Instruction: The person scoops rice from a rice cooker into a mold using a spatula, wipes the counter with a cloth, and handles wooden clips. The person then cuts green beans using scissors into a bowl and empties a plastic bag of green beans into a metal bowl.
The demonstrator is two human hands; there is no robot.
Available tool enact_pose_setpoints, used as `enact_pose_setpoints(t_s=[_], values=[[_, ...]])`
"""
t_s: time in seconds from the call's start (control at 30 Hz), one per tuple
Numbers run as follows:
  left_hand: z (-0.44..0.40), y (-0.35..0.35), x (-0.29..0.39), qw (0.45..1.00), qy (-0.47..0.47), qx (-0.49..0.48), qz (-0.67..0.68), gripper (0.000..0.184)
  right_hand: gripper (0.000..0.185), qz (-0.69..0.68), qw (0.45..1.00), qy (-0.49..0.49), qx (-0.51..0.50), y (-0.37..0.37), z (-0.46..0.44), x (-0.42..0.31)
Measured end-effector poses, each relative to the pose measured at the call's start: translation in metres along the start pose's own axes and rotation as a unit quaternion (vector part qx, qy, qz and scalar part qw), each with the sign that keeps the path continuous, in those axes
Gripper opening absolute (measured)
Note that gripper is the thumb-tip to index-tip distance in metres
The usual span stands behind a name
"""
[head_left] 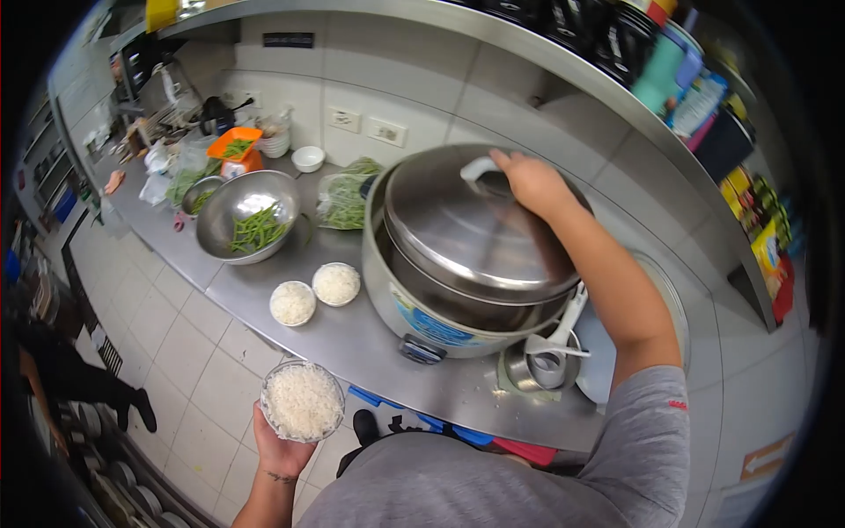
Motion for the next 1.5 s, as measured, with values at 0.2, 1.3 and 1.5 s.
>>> enact_pose_setpoints(t_s=[0.2, 1.3, 1.5], values=[[-0.020, -0.027, -0.060, 0.994, 0.097, -0.052, 0.014, 0.062, 0.044, 0.064, 0.989, -0.119, -0.063, 0.068, 0.116, 0.085], [0.085, 0.025, -0.118, 0.986, -0.132, -0.056, 0.091, 0.077, 0.042, -0.485, 0.837, -0.163, 0.194, 0.008, 0.347, 0.090], [0.191, 0.143, 0.052, 0.929, -0.352, -0.035, 0.106, 0.081, 0.039, -0.721, 0.692, 0.008, -0.030, 0.053, 0.284, -0.199]])
Point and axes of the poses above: each hand's wrist, its own z-axis away from the middle knuckle, its own y-axis out of the back of the hand, x = y × z, the point moved 6 cm from there along -z, towards the middle knuckle, and after that the axes turned 8 degrees about z, right-handed, at the moved point
